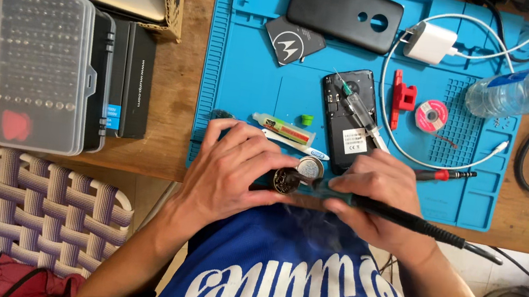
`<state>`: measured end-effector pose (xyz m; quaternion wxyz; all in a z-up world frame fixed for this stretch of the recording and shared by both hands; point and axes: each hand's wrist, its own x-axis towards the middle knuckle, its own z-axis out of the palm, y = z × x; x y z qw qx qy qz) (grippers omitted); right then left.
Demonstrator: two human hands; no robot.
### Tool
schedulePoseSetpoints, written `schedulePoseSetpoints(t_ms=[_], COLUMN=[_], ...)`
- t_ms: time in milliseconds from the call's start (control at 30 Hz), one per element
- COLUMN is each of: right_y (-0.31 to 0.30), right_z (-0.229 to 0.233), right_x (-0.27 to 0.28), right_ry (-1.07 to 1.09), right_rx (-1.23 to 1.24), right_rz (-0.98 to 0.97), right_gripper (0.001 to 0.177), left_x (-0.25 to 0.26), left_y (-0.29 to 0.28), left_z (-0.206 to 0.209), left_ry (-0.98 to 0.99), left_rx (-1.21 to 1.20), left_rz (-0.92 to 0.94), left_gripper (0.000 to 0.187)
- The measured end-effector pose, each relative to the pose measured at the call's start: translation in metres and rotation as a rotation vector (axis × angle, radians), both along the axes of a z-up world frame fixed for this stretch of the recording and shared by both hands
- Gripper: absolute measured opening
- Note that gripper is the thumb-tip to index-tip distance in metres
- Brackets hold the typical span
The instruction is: The person prepares a soldering iron by applying flux and tinning the tip with solder. They then clean the tip on a sponge and repeatedly tin the tip again while working at a cluttered electronics workbench with a disassembled phone and various tools visible.
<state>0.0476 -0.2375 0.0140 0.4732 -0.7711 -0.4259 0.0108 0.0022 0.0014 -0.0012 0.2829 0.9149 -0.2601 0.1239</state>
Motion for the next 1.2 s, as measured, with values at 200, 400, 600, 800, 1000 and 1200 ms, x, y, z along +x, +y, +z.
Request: schedulePoseSetpoints(t_ms=[200, 400, 600, 800, 1000, 1200], right_y=[-0.002, -0.001, -0.005, -0.005, -0.003, -0.001], right_z=[0.012, 0.004, -0.003, -0.005, 0.007, -0.004], right_x=[0.0, 0.0, -0.002, -0.004, -0.004, -0.005], right_ry=[-0.044, 0.008, -0.02, -0.048, 0.027, 0.027], right_rx=[-0.003, -0.005, 0.009, -0.062, 0.02, -0.03], right_rz=[-0.031, -0.031, -0.053, -0.025, -0.068, -0.053], right_gripper=[0.021, 0.022, 0.025, 0.025, 0.024, 0.02], left_x=[-0.001, -0.001, 0.0, 0.0, -0.003, -0.003], left_y=[0.001, 0.0, 0.002, 0.002, 0.002, 0.002], left_z=[-0.002, -0.003, -0.003, -0.004, -0.005, -0.003], left_ry=[0.008, -0.015, 0.007, 0.014, 0.027, 0.02], left_rx=[0.035, 0.035, 0.056, 0.052, 0.053, 0.032], left_rz=[-0.017, 0.011, -0.013, 0.008, 0.023, 0.026], left_gripper=[0.043, 0.042, 0.044, 0.043, 0.045, 0.042])
